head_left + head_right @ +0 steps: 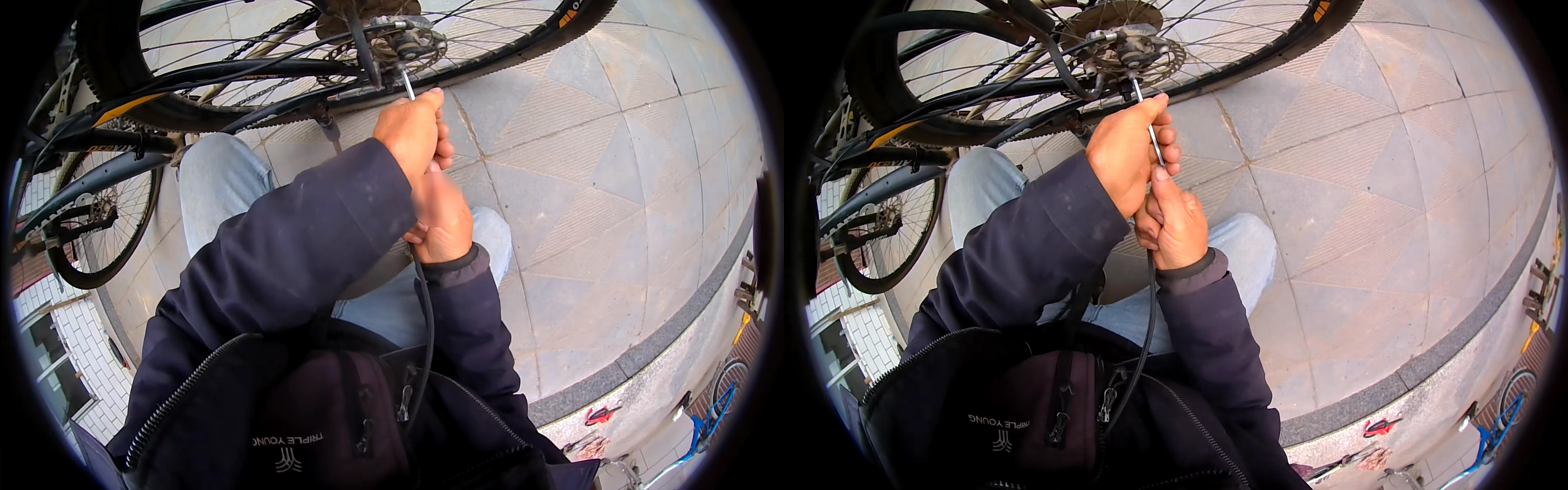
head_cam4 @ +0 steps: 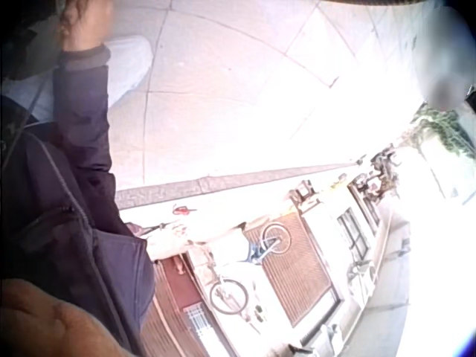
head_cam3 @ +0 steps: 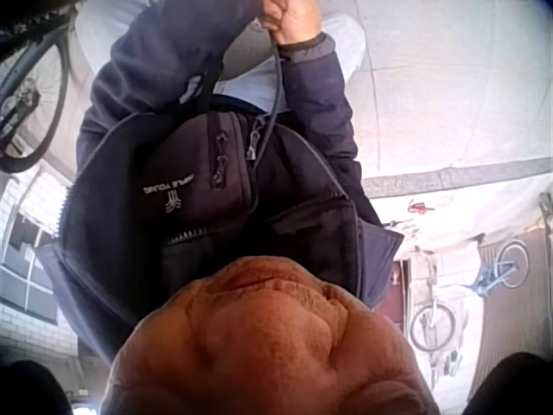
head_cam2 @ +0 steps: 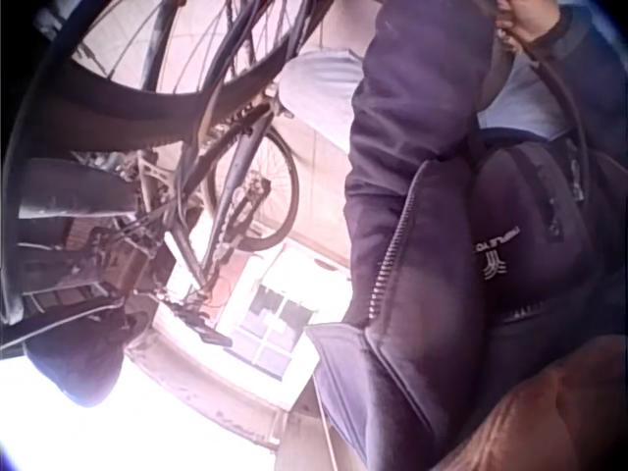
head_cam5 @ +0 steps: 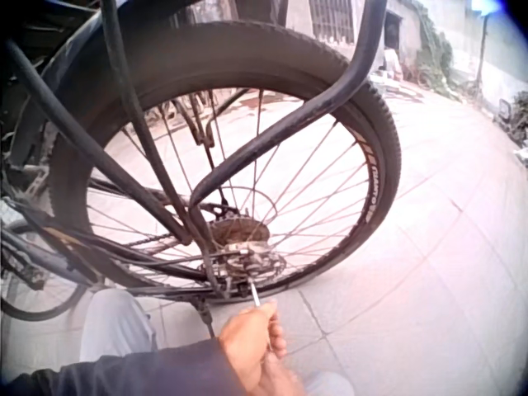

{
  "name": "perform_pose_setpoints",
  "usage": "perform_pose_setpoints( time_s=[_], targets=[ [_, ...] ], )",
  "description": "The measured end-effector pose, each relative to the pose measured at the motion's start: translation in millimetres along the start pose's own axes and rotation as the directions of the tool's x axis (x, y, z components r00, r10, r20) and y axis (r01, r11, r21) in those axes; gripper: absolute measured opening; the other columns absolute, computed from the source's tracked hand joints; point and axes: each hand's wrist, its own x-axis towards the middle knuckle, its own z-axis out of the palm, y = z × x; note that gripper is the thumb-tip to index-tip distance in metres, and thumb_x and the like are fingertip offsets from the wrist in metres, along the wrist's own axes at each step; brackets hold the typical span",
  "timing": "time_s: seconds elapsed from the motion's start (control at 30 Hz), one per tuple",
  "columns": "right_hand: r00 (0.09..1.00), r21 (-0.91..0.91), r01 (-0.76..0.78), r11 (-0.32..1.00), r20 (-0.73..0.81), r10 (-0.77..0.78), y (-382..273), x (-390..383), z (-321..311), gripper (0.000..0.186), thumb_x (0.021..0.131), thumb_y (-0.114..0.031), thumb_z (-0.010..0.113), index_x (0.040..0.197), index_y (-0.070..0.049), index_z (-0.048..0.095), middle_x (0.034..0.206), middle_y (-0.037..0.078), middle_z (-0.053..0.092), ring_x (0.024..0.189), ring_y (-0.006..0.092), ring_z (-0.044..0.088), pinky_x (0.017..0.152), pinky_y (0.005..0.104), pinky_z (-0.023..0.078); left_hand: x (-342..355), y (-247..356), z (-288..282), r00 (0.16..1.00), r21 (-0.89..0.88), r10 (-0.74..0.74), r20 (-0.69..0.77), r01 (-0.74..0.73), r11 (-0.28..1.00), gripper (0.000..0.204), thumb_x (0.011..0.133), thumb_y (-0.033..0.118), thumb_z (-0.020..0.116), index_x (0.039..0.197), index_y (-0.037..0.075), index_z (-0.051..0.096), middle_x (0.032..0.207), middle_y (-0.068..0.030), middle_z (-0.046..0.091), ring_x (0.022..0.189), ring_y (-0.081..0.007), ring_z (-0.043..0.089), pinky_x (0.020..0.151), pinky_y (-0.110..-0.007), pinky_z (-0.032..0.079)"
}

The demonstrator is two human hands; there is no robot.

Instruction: The person sits on the floor and uses a hex wrench to adjust the rear derailleur of a bicycle. They manipulate the derailleur and chain while turning the rear wheel to check the gear shifting.

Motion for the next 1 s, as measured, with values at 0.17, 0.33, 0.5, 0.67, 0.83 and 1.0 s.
perform_pose_setpoints(
  time_s=[0.17, 0.33, 0.5, 0.67, 0.83, 1.0],
  targets=[
    [0.997, -0.006, -0.004, 1.000, -0.079, 0.003, -1, 0, 6, 0.044, 0.093, -0.032, 0.055, 0.057, -0.014, 0.038, 0.049, -0.001, 0.035, 0.040, 0.0090, 0.035, 0.036, 0.0223, 0.022, 4, -1, -1, 1.000, 0.007, -0.022, 0.016, 0.022, 1.000, 0.023, 0.095, 0.027, 0.049, 0.081, 0.009, 0.045, 0.068, 0.0000, 0.045, 0.060, -0.0124, 0.045, 0.056, -0.027, 0.040],
    [0.991, -0.116, -0.022, 0.993, -0.131, 0.007, -7, 1, 8, 0.039, 0.092, -0.031, 0.057, 0.061, -0.011, 0.046, 0.051, -0.001, 0.039, 0.042, 0.0092, 0.040, 0.036, 0.0228, 0.025, 8, 3, -6, 0.996, 0.094, -0.012, 0.091, 0.004, 0.996, 0.025, 0.094, 0.028, 0.050, 0.081, 0.008, 0.045, 0.069, -0.0012, 0.048, 0.060, -0.0139, 0.050, 0.055, -0.029, 0.043],
    [0.997, -0.366, 0.043, 0.930, -0.043, -0.063, -2, 4, 1, 0.032, 0.093, -0.031, 0.055, 0.072, -0.007, 0.055, 0.055, 0.002, 0.049, 0.041, 0.0076, 0.039, 0.037, 0.0206, 0.027, 7, 5, -11, 0.995, 0.070, -0.023, 0.100, 0.016, 0.997, 0.024, 0.094, 0.028, 0.051, 0.084, 0.007, 0.047, 0.072, -0.0027, 0.051, 0.062, -0.0164, 0.053, 0.058, -0.031, 0.048],
    [0.996, -0.577, 0.058, 0.815, 0.087, -0.010, -5, 6, -11, 0.030, 0.093, -0.027, 0.053, 0.078, -0.001, 0.061, 0.058, 0.004, 0.054, 0.050, 0.0101, 0.049, 0.046, 0.0239, 0.036, 10, 3, -16, 0.991, 0.109, -0.002, 0.134, -0.013, 0.994, 0.022, 0.094, 0.026, 0.050, 0.086, 0.006, 0.047, 0.074, -0.0035, 0.052, 0.064, -0.0177, 0.056, 0.061, -0.032, 0.050],
    [0.972, -0.736, 0.230, 0.637, 0.139, -0.190, -11, 6, -6, 0.028, 0.092, -0.021, 0.051, 0.078, 0.002, 0.059, 0.061, 0.006, 0.057, 0.056, 0.0132, 0.054, 0.053, 0.0278, 0.042, 8, 1, -18, 0.989, 0.111, 0.018, 0.145, -0.035, 0.993, 0.020, 0.094, 0.025, 0.051, 0.086, 0.007, 0.047, 0.075, -0.0043, 0.054, 0.064, -0.0178, 0.057, 0.061, -0.033, 0.051],
    [0.997, -0.627, 0.068, 0.776, 0.058, -0.040, -14, 5, -6, 0.026, 0.090, -0.020, 0.053, 0.077, 0.001, 0.059, 0.060, 0.007, 0.058, 0.048, 0.0115, 0.050, 0.045, 0.0249, 0.037, 8, -2, -13, 0.993, 0.080, 0.013, 0.115, -0.022, 0.997, 0.019, 0.094, 0.024, 0.051, 0.088, 0.008, 0.044, 0.070, -0.0016, 0.049, 0.058, -0.0142, 0.051, 0.058, -0.031, 0.049]
  ],
)
